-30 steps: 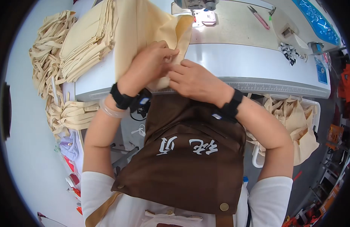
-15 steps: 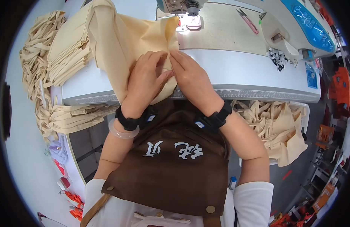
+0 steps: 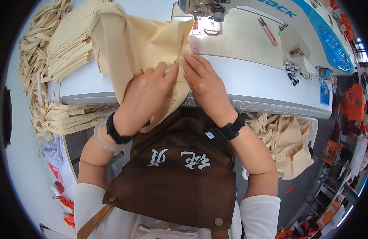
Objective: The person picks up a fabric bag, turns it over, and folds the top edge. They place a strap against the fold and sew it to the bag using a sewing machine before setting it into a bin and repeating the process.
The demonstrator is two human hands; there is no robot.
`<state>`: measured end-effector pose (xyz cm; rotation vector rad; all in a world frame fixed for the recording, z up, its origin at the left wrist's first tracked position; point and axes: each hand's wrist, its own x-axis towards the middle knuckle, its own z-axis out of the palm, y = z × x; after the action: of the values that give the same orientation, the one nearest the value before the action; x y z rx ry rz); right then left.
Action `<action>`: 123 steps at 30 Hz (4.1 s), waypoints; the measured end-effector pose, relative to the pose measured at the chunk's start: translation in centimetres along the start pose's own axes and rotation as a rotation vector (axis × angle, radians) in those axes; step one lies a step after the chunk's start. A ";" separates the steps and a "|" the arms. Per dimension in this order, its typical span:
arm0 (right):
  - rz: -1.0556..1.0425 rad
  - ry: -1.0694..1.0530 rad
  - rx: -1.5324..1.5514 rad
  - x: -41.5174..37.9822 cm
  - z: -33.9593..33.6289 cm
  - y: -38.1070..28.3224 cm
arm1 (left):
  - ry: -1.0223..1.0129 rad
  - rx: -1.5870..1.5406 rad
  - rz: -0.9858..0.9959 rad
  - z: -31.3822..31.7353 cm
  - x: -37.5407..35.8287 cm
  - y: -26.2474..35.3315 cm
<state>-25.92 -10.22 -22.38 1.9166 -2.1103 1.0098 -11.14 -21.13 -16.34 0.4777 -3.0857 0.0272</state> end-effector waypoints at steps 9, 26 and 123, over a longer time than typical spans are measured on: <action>0.006 -0.008 0.029 0.1 -0.2 0.1 | 0.239 -0.053 0.156 3.2 0.2 -1.0; 0.021 -0.046 -0.087 0.3 -0.4 0.0 | 0.305 -0.298 0.274 2.6 1.8 -1.2; -0.007 -0.070 -0.041 3.8 -1.8 4.7 | 0.213 -0.534 0.084 2.5 9.2 -3.7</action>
<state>-31.61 -12.52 -20.97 1.9668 -2.1420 0.9032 -18.79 -27.49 -18.62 0.2939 -2.7377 -0.6756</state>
